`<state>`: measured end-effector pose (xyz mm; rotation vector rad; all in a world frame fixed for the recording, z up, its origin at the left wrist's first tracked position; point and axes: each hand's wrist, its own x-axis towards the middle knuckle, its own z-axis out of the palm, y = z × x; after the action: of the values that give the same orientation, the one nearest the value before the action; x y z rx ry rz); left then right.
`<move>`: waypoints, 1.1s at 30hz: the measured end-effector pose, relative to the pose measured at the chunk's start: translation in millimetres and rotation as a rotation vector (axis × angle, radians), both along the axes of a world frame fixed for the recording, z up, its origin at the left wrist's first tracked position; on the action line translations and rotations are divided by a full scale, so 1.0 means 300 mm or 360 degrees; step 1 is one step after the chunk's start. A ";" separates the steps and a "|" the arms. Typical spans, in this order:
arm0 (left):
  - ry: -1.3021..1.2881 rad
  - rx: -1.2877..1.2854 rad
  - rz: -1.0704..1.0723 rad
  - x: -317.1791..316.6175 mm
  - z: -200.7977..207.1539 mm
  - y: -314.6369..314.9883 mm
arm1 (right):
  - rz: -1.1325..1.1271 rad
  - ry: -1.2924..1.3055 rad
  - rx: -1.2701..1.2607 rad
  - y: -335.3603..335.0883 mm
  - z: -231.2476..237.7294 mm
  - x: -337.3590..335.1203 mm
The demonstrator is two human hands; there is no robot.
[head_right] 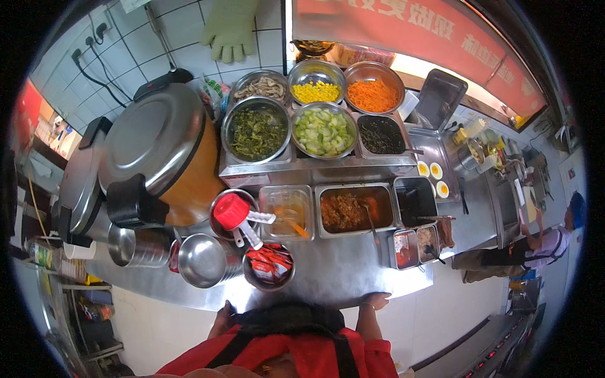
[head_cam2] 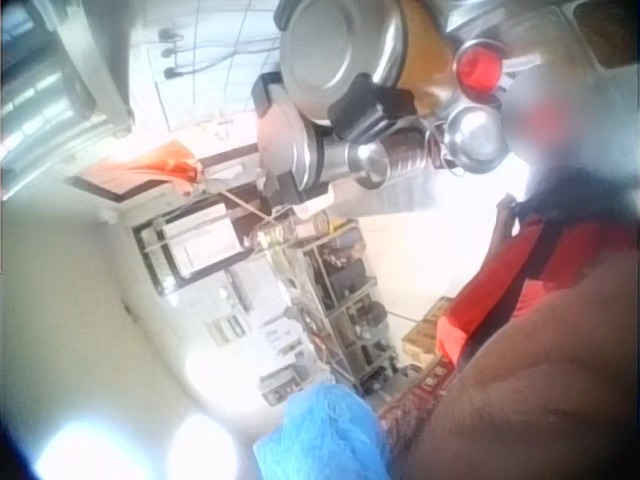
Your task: The person assembles a rice bowl by scooping rice into a metal bowl and adding various toppings including green vegetables, mushrooms, corn, cucumber, carrots, and seaweed. They then add a meat mixture and sauce before placing the bowl in a warming cabinet.
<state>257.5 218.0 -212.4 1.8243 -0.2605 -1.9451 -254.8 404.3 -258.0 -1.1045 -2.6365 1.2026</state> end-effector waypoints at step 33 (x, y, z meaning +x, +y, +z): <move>-0.0313 -0.0116 -0.0445 -0.008 0.056 -0.013 | 0.0074 0.0058 0.0075 -0.052 0.083 0.032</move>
<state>255.2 214.3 -195.7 2.0212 -0.6738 -1.9031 -245.2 388.7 -233.0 -1.0099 -2.6631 1.1506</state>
